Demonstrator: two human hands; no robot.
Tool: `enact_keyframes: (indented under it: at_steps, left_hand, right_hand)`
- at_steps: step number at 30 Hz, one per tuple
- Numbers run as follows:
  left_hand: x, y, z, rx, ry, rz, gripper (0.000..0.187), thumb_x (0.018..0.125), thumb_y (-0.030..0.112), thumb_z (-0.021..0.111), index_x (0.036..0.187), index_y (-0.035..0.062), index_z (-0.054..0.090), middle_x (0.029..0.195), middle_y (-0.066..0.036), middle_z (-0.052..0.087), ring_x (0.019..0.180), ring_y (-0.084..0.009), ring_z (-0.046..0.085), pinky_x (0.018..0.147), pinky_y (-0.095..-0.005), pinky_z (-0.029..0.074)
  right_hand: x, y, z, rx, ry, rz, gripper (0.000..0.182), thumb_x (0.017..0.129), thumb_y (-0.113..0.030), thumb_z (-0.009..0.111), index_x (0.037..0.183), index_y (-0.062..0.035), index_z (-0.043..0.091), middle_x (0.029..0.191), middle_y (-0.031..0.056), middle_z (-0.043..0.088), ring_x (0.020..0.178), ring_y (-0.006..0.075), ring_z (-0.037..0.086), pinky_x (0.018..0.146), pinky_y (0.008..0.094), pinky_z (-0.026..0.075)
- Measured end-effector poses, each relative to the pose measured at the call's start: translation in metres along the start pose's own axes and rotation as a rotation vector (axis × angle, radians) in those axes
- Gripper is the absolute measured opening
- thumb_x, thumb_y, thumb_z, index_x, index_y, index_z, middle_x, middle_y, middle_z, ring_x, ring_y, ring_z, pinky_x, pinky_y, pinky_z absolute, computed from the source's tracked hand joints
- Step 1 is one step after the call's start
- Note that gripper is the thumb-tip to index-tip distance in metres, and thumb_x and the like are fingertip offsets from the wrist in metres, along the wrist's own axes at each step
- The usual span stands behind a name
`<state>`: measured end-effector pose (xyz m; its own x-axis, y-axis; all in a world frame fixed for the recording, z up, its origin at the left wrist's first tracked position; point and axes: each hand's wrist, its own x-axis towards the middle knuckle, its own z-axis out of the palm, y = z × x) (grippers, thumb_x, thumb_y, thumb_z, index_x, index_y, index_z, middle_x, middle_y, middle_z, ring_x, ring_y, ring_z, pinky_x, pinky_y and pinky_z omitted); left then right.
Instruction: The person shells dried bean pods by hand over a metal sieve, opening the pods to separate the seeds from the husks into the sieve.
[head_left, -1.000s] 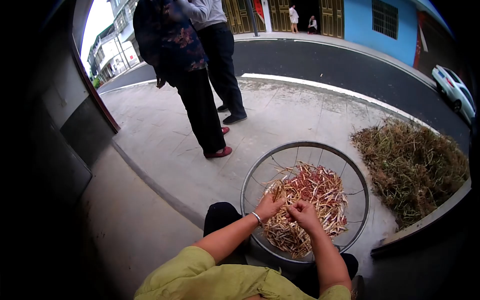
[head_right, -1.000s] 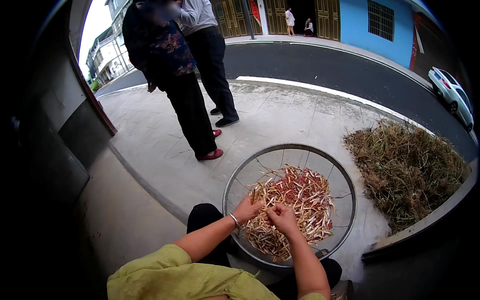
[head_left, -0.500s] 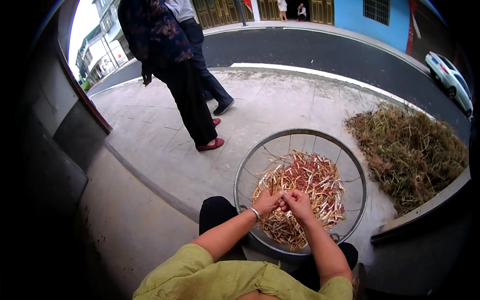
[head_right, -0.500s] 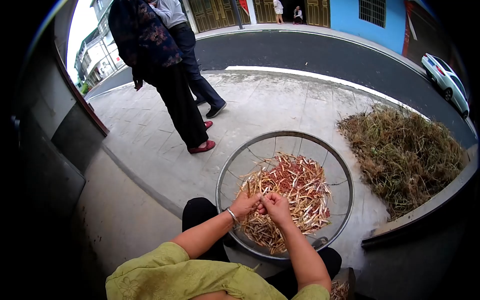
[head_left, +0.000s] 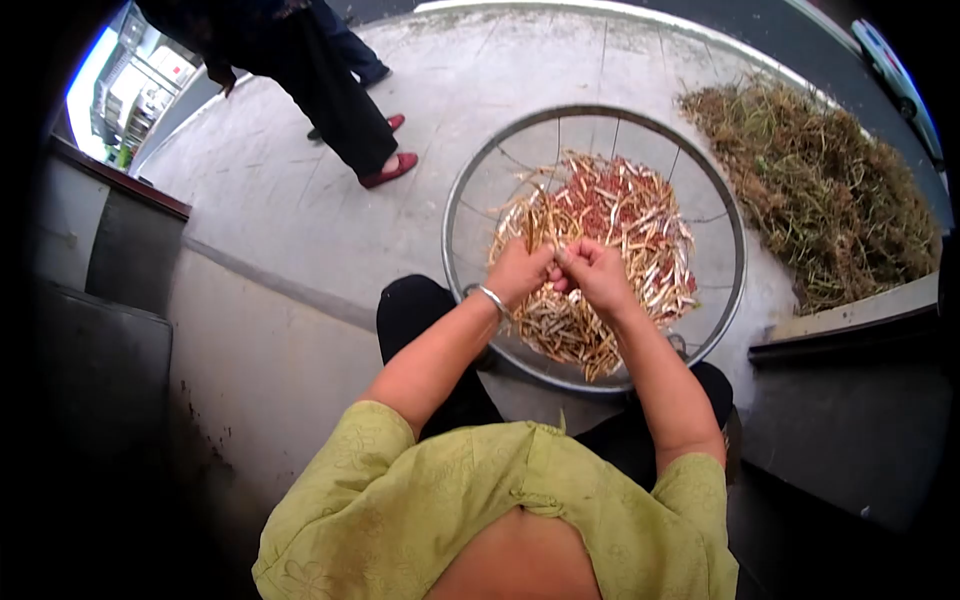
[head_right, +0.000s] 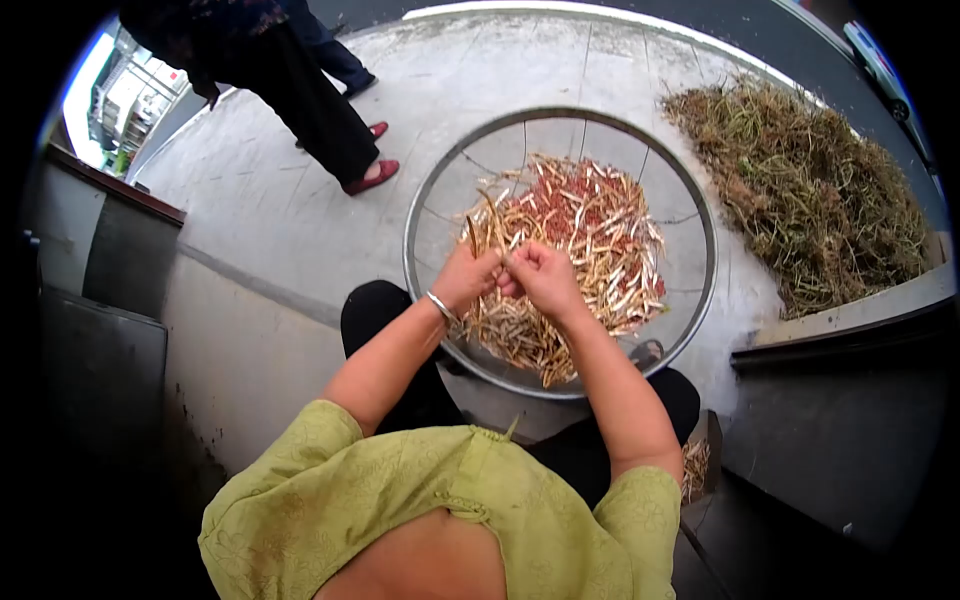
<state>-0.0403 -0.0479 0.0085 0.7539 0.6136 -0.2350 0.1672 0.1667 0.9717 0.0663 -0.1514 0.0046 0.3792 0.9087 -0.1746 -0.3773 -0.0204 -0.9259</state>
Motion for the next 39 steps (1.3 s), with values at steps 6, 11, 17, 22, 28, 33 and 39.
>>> enact_keyframes:
  at_steps: [6,11,17,22,28,33,39]
  left_hand:
    - [-0.004,0.005,0.001,-0.287,-0.056,-0.14,0.015,0.085,0.015,0.051,0.071,0.0092,0.049,0.052,0.005,0.042,0.04,-0.0033,0.033,0.036,-0.0193,0.023]
    - [0.008,-0.008,-0.005,-0.01,0.005,0.049,0.012,0.083,0.012,0.05,0.074,0.0048,0.054,0.055,0.003,0.047,0.048,-0.0049,0.041,0.042,-0.0207,0.031]
    - [0.003,-0.009,-0.011,0.373,-0.035,0.156,0.014,0.082,0.013,0.053,0.074,0.002,0.055,0.06,0.003,0.05,0.055,-0.0047,0.043,0.05,-0.0232,0.038]
    - [0.0,-0.016,-0.01,0.273,0.013,0.124,0.015,0.082,0.015,0.053,0.074,0.0031,0.055,0.059,0.004,0.048,0.055,-0.0037,0.041,0.048,-0.0238,0.036]
    - [0.002,-0.008,-0.013,0.399,0.077,0.128,0.013,0.081,0.015,0.055,0.074,0.0035,0.056,0.058,0.005,0.047,0.053,-0.0037,0.04,0.047,-0.024,0.036]
    - [0.002,-0.015,-0.014,0.493,0.004,0.172,0.017,0.076,0.014,0.059,0.084,-0.0004,0.057,0.068,-0.009,0.059,0.061,-0.0149,0.056,0.057,-0.0296,0.045]
    - [-0.004,-0.008,-0.011,0.531,0.027,0.165,0.019,0.073,0.015,0.06,0.085,0.0001,0.058,0.068,-0.012,0.06,0.062,-0.0192,0.059,0.058,-0.0315,0.046]
  right_hand:
    - [0.003,0.004,-0.002,0.133,-0.064,0.074,0.018,0.089,-0.017,0.051,0.08,-0.0012,0.054,0.067,0.0061,0.06,0.052,0.009,0.056,0.048,0.021,0.047]
    - [0.005,-0.003,0.004,-0.09,0.005,0.002,0.02,0.086,-0.02,0.057,0.078,-0.0026,0.053,0.064,0.0036,0.058,0.052,0.0078,0.054,0.047,0.0199,0.044]
    - [0.017,0.013,-0.007,-0.054,-0.009,-0.05,0.02,0.082,-0.018,0.062,0.072,-0.0022,0.054,0.061,0.0022,0.057,0.053,0.0065,0.054,0.048,0.021,0.043]
    - [0.018,0.026,-0.005,-0.452,0.095,-0.13,0.009,0.08,-0.007,0.053,0.074,-0.0003,0.054,0.062,0.0058,0.058,0.056,0.0081,0.056,0.052,0.0227,0.045]
    - [0.016,0.011,-0.007,-0.216,0.042,-0.027,0.012,0.079,-0.004,0.051,0.091,-0.0032,0.053,0.073,0.0035,0.059,0.064,0.0095,0.058,0.053,0.0221,0.047]
    - [0.017,0.011,-0.005,-0.126,0.007,-0.029,0.009,0.079,-0.006,0.058,0.087,-0.0028,0.055,0.074,0.0002,0.057,0.063,0.0059,0.054,0.053,0.019,0.046]
    - [0.015,0.013,-0.001,-0.151,0.03,-0.021,0.007,0.078,-0.006,0.056,0.083,-0.0013,0.057,0.072,0.0004,0.057,0.059,0.0057,0.053,0.05,0.0196,0.045]
